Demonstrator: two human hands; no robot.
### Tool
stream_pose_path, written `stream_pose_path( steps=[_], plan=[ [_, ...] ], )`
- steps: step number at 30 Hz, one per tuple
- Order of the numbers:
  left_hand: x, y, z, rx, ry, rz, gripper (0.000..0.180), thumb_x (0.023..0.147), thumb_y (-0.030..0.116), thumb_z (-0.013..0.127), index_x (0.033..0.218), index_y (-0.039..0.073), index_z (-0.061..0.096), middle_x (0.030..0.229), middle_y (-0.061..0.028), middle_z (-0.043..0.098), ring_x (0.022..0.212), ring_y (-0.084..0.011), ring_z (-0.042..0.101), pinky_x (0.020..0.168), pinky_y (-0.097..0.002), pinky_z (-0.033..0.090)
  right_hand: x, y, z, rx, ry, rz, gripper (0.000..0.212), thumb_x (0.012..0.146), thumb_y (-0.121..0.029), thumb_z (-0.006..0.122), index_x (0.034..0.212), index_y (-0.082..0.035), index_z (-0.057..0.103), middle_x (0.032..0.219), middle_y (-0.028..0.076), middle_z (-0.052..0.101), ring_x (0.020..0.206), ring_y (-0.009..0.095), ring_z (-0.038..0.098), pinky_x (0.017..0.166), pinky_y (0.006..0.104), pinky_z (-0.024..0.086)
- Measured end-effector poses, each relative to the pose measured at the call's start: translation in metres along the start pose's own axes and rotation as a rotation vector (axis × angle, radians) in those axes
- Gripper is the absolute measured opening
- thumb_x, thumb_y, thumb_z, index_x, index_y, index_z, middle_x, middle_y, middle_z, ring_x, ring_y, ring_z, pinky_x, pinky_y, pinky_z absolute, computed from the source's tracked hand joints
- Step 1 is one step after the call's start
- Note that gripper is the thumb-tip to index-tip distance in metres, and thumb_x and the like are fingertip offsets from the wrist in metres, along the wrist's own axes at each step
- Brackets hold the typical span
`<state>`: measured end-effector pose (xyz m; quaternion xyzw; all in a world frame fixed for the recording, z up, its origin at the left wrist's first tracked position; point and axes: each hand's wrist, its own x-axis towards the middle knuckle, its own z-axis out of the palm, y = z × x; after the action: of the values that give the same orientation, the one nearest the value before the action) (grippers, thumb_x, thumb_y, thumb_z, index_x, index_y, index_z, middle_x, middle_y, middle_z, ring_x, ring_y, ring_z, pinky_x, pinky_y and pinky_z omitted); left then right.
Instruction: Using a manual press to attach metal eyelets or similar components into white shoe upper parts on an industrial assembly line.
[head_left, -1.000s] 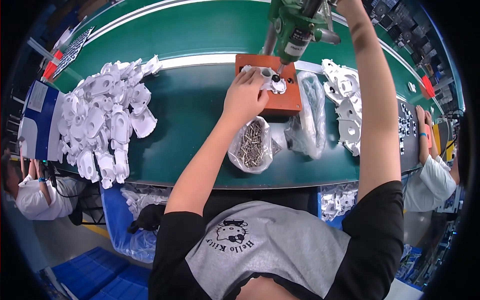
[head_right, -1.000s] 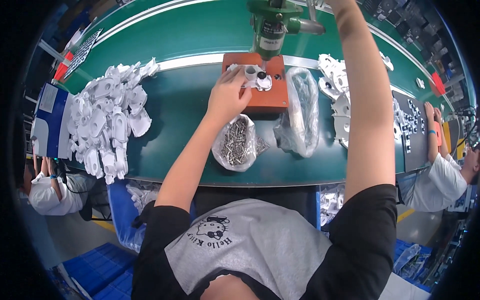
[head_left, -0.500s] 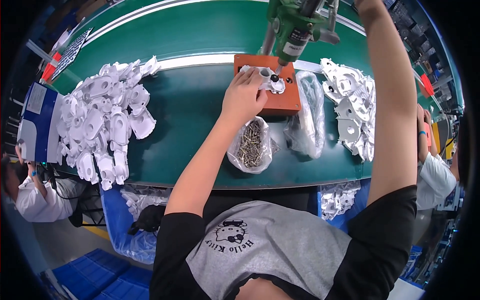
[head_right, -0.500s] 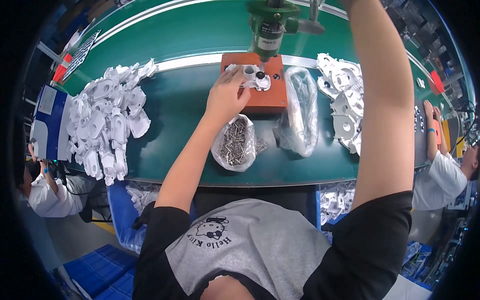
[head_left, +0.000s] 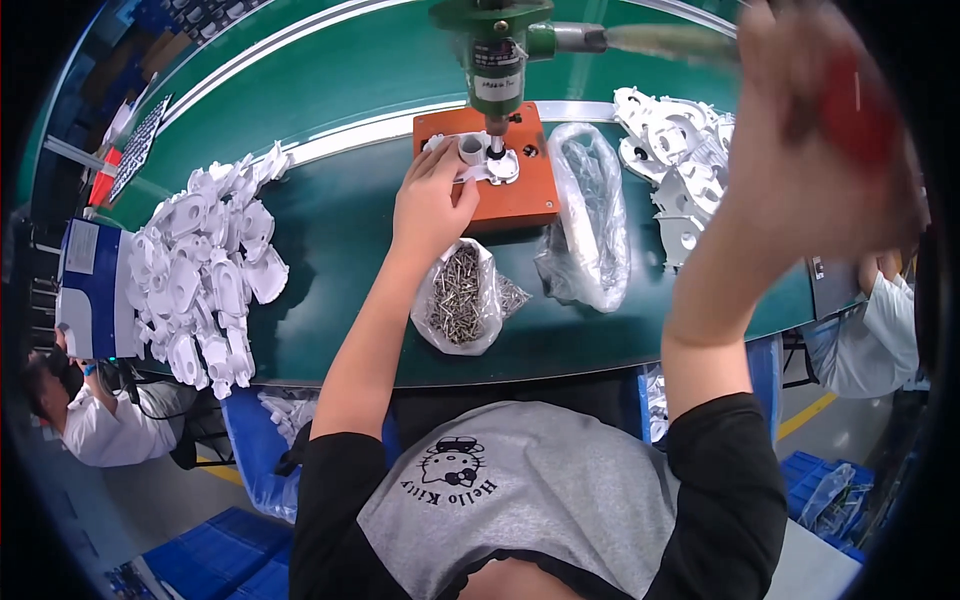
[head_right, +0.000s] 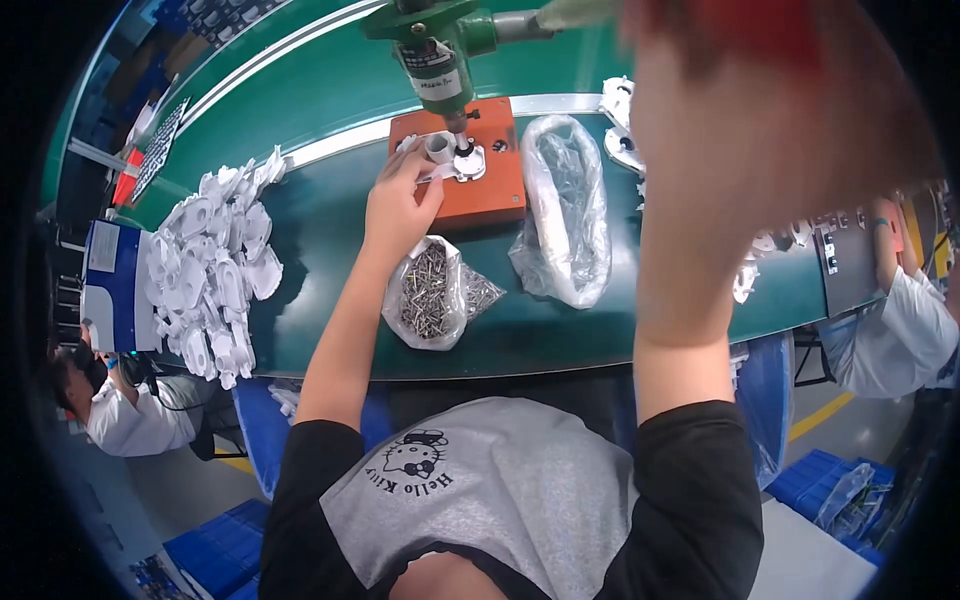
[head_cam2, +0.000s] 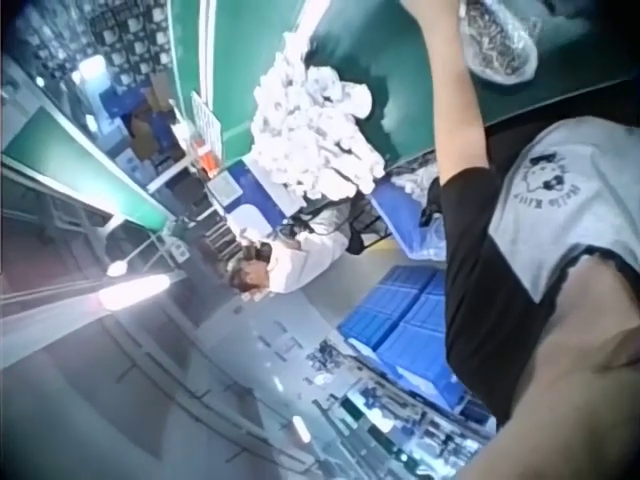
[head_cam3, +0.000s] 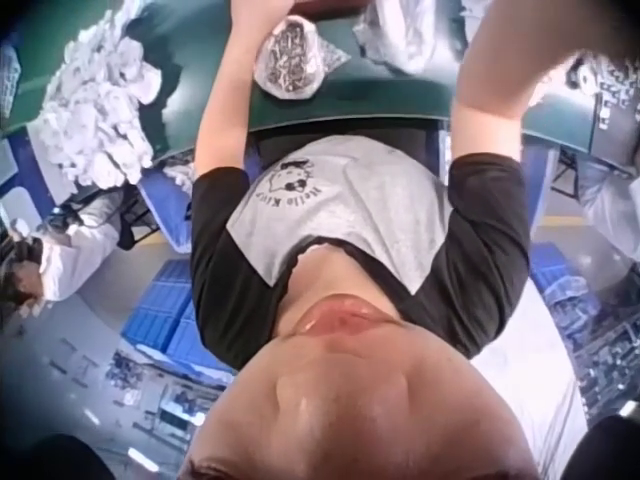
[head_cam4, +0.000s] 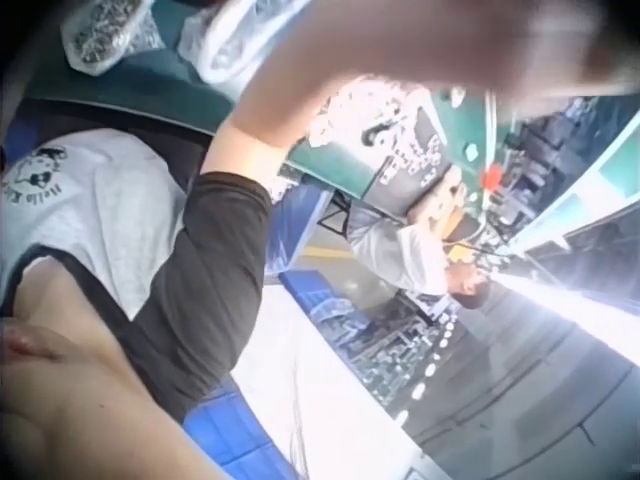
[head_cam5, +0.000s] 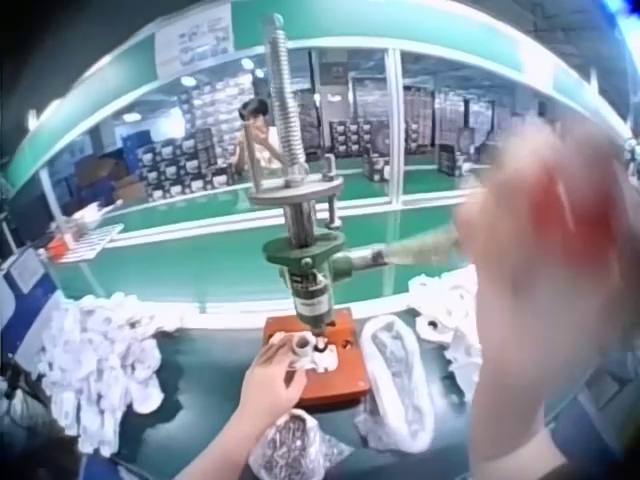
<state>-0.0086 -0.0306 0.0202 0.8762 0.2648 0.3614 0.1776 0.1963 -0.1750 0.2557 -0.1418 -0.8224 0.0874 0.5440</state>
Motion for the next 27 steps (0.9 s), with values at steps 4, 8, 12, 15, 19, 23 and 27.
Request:
stream_pose_path(
  steps=[4, 8, 12, 15, 19, 23, 27],
  plan=[
    [0.008, 0.005, 0.009, -0.039, -0.019, 0.007, 0.037, 0.077, 0.011, 0.062, 0.110, -0.004, 0.057, 0.107, -0.0162, 0.064, 0.111, -0.0334, 0.056, 0.100, -0.0441, 0.041, -0.100, -0.049, 0.066, -0.204, 0.291, 0.309, 0.031, 0.078, -0.033, 0.055, 0.060, -0.015, 0.038, 0.071, 0.004, 0.046, 0.070, 0.022, 0.053, 0.084, 0.0431, 0.033],
    [0.008, 0.008, 0.001, -0.023, -0.035, -0.027, 0.041, 0.078, 0.012, 0.061, 0.114, -0.004, 0.056, 0.109, -0.0174, 0.064, 0.110, -0.0351, 0.056, 0.100, -0.0438, 0.041, -0.130, -0.043, 0.107, -0.322, 0.501, 0.321, 0.027, 0.084, -0.029, 0.053, 0.063, -0.016, 0.041, 0.069, 0.003, 0.047, 0.072, 0.024, 0.055, 0.095, 0.0451, 0.032],
    [0.004, -0.001, 0.004, 0.018, -0.026, 0.020, 0.039, 0.078, 0.012, 0.060, 0.114, -0.004, 0.056, 0.112, -0.0178, 0.062, 0.109, -0.0357, 0.056, 0.100, -0.0430, 0.041, -0.154, -0.029, 0.121, -0.400, 0.517, 0.272, 0.028, 0.088, -0.030, 0.053, 0.067, -0.014, 0.044, 0.073, 0.008, 0.055, 0.074, 0.027, 0.058, 0.101, 0.0482, 0.033],
    [0.000, -0.001, 0.005, -0.009, -0.024, 0.035, 0.036, 0.079, 0.013, 0.060, 0.112, -0.003, 0.056, 0.112, -0.0178, 0.062, 0.109, -0.0359, 0.056, 0.100, -0.0425, 0.042, -0.153, -0.027, 0.115, -0.510, 0.434, 0.212, 0.032, 0.089, -0.037, 0.052, 0.072, -0.011, 0.047, 0.076, 0.011, 0.058, 0.079, 0.031, 0.059, 0.096, 0.0504, 0.034],
    [-0.001, -0.001, -0.002, 0.009, -0.087, -0.045, 0.031, 0.079, 0.014, 0.059, 0.106, -0.002, 0.056, 0.109, -0.0179, 0.063, 0.107, -0.0360, 0.057, 0.098, -0.0424, 0.042, -0.131, -0.029, 0.076, -0.491, 0.216, 0.087, 0.030, 0.076, -0.026, 0.056, 0.087, 0.001, 0.058, 0.083, 0.014, 0.059, 0.079, 0.031, 0.060, 0.083, 0.0470, 0.041],
    [0.009, 0.013, 0.010, -0.088, -0.052, -0.003, 0.027, 0.079, 0.014, 0.060, 0.101, -0.001, 0.055, 0.104, -0.0176, 0.063, 0.103, -0.0367, 0.057, 0.093, -0.0437, 0.044, -0.045, -0.029, 0.036, -0.197, 0.432, 0.146, 0.034, 0.092, -0.026, 0.046, 0.116, -0.002, 0.051, 0.082, 0.016, 0.057, 0.088, 0.035, 0.056, 0.087, 0.0520, 0.037],
    [0.002, 0.001, -0.002, -0.054, -0.041, -0.062, 0.026, 0.080, 0.014, 0.061, 0.101, 0.000, 0.054, 0.101, -0.0165, 0.063, 0.103, -0.0355, 0.056, 0.089, -0.0436, 0.045, 0.030, 0.038, 0.030, -0.234, 0.770, 0.299, 0.041, 0.085, -0.021, 0.058, 0.118, -0.003, 0.044, 0.086, 0.005, 0.050, 0.072, 0.013, 0.053, 0.067, 0.0282, 0.045]
  ],
)
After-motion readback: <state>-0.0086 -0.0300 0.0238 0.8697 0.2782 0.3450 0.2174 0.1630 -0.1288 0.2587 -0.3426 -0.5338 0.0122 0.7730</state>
